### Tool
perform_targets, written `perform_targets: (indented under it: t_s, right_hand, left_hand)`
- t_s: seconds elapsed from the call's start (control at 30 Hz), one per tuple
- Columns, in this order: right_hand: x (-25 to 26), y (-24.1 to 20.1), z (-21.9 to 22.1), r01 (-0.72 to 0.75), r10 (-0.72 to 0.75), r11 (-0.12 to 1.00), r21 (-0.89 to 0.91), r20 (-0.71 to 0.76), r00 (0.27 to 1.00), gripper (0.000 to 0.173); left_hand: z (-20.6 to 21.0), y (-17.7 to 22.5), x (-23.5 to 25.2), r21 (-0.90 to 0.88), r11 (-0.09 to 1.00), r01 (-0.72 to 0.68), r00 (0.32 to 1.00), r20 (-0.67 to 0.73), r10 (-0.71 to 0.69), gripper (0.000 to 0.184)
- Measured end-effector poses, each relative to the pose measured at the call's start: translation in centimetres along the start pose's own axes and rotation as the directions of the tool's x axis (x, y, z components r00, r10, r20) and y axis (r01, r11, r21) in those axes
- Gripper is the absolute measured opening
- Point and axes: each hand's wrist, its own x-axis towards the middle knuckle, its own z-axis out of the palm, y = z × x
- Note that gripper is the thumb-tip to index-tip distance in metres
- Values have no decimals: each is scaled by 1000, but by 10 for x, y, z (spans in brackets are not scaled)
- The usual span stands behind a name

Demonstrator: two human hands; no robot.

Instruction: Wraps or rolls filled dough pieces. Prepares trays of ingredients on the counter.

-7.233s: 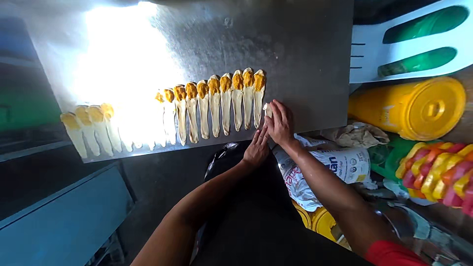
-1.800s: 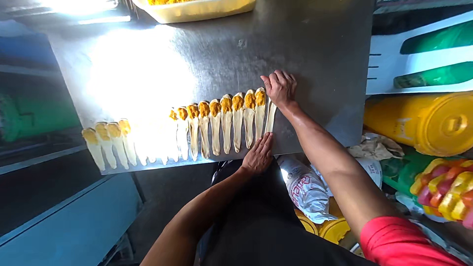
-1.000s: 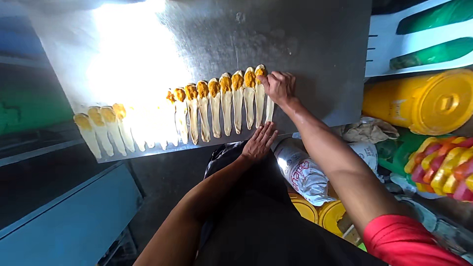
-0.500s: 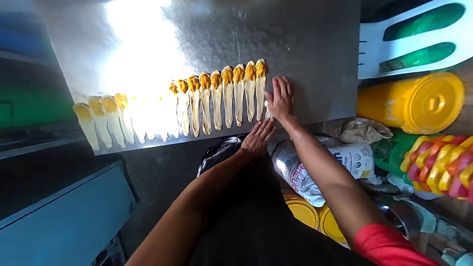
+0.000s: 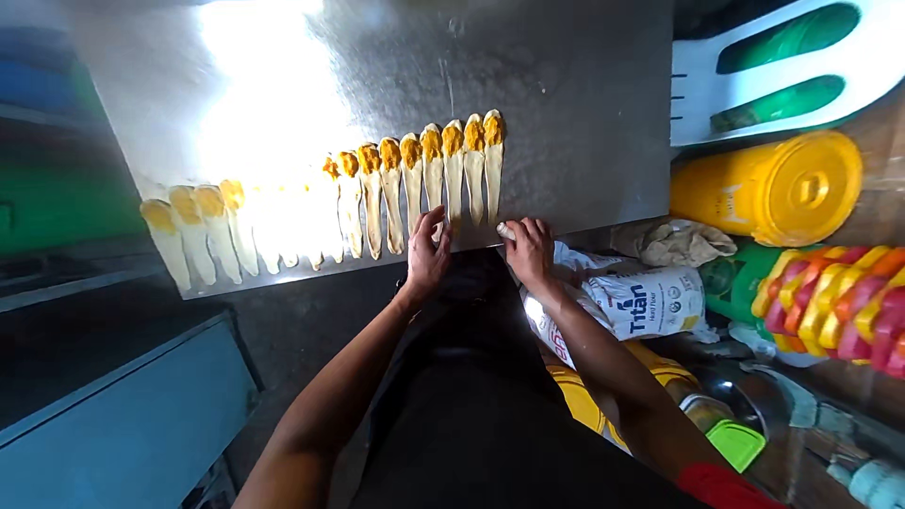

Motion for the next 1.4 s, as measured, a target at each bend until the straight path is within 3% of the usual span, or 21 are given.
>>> perform_targets:
  t_s: [0.07, 0.13, 0.2, 0.27, 0.33, 0.4, 0.43, 0.5, 0.6, 0.7, 0.83, 0.93, 1.0, 1.07, 1.17, 1.23, 1.3, 1.4]
  right_hand:
    - [20, -16, -13, -78, 82, 989, 127, -27, 996, 25]
    - [46, -33, -27, -44, 44, 965, 257, 4, 999, 27]
    - [75, -43, -43, 42, -100, 941, 334, 157, 983, 33]
    - [105, -40, -58, 80, -161, 924, 375, 192, 968, 41]
    - [140, -25, -72, 38, -106, 915, 401, 147, 983, 41]
    - [182, -6, -62, -12, -17, 929, 370, 75, 997, 35]
    - [204, 1, -52, -38, 16, 945, 323, 72, 997, 34]
    - [236, 10, -32, -43, 17, 974, 222, 119, 993, 35]
    - [258, 7, -16, 31, -57, 986, 163, 161, 985, 26]
    - [264, 4, -18, 23, -71, 981, 192, 247, 966, 17]
    - [263, 9, -17, -70, -8, 970, 232, 319, 948, 32]
    - [267, 9, -18, -147, 51, 957, 250, 356, 933, 24]
    - [258, 11, -19, -119, 36, 935, 333, 245, 969, 17]
    - [238, 10, -13, 23, -35, 934, 357, 28, 999, 11]
    - [197, 12, 1, 185, -150, 954, 235, -162, 975, 9]
    - [169, 14, 13, 214, -194, 968, 128, -156, 969, 13]
    - [153, 16, 22, 185, -180, 981, 63, -86, 980, 19]
    - [150, 9, -1, 110, -116, 988, 109, 51, 992, 26]
  left_hand:
    - [8, 14, 13, -266, 946, 185, 983, 33, -183, 48]
    - [16, 24, 36, -510, 803, 309, 950, 133, -282, 55]
    - [22, 37, 60, -617, 684, 389, 921, 249, -299, 60]
    - [24, 54, 83, -618, 654, 436, 900, 298, -318, 57]
    - [18, 71, 111, -487, 768, 416, 909, 244, -338, 36]
    - [12, 79, 149, -158, 946, 282, 957, 114, -266, 21]
    - [10, 80, 169, 59, 977, 204, 975, 72, -208, 19]
    - [11, 80, 208, 372, 924, 88, 991, 62, -120, 23]
    - [18, 76, 251, 561, 828, -22, 985, 154, -78, 28]
    - [23, 74, 270, 589, 804, -79, 966, 243, -83, 25]
    - [30, 72, 273, 638, 756, -147, 947, 310, -78, 24]
    - [32, 67, 274, 594, 789, -156, 950, 308, -44, 17]
    - [31, 63, 270, 516, 830, -210, 950, 307, 49, 14]
    - [28, 55, 260, 486, 811, -326, 933, 303, 193, 16]
    - [30, 40, 233, 545, 650, -530, 848, 311, 430, 18]
    - [33, 31, 215, 599, 542, -590, 805, 386, 450, 19]
    - [36, 27, 202, 647, 489, -585, 810, 441, 386, 23]
    - [39, 27, 196, 662, 541, -518, 855, 401, 328, 26]
